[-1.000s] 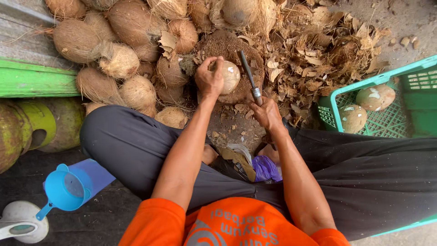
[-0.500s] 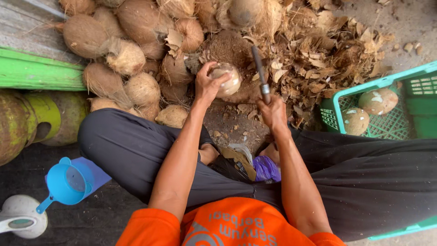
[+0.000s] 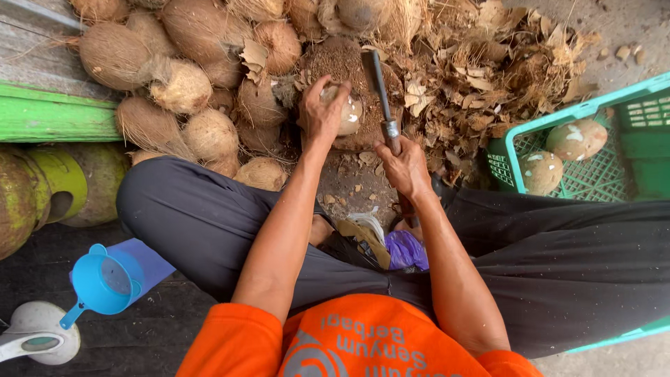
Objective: The person sits on the ground and uses a cleaver to chop the outer husk off coconuts, rotating each coconut to trim it, then places the trimmed coconut into a green plastic crate. The person repeats this with coconuts taken from a large pile.
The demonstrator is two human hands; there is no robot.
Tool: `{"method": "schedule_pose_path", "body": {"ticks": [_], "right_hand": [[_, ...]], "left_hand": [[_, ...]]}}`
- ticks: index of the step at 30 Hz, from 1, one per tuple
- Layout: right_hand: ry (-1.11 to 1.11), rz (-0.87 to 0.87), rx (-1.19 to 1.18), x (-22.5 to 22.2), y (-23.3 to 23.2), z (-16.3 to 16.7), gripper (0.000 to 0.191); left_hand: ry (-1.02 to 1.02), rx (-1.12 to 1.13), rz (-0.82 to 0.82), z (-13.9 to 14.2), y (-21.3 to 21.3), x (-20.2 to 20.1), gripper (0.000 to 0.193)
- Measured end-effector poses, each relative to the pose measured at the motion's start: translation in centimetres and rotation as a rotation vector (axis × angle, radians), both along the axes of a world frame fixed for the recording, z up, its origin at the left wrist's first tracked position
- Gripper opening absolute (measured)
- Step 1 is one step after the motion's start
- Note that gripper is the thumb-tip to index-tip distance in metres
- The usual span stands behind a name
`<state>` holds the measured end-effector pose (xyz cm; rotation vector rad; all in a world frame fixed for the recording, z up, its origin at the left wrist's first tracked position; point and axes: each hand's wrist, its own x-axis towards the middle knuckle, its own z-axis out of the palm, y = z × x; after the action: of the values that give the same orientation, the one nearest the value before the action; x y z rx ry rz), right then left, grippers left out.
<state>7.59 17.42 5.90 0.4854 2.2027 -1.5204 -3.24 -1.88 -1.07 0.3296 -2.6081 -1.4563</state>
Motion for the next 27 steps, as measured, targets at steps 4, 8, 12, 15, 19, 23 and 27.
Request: {"method": "schedule_pose_path", "body": {"ticks": [4,8,12,15,19,23,27], "right_hand": [[0.038,0.000,-0.065,0.6,-1.4,0.9,0.040],[0.036,-0.102,-0.234,0.9,-1.4,0.8,0.032],[0.225,-0.127,-0.227,0.8,-1.4,-0.1,0.033],[0.115,-0.064,-0.201,0.7,-1.9,-0.4,0.032],[-0.063,-0.070,-0.138,0.6,-2.3,0.1,0.035],[0.246,-0.149,-0.234,0.6,-2.2,0.2,0.035],[0.057,-0.043,-0.105,0.7,-2.5,-1.1,0.037]], "left_hand": [[-0.081,-0.005,0.172,-0.6,0.9,-0.4,0.054],[-0.022,0.009,0.169,-0.7,1.1,-0.3,0.047],[-0.084,-0.014,0.194,-0.1,1.0,0.3,0.044],[-0.151,0.032,0.227,0.5,1.5,0.4,0.044],[-0.067,0.007,0.219,0.8,1.7,0.3,0.043],[-0.115,-0.019,0.242,0.2,1.4,0.3,0.041],[0.008,-0.072,0.244,-0.4,1.8,0.2,0.040]]}}
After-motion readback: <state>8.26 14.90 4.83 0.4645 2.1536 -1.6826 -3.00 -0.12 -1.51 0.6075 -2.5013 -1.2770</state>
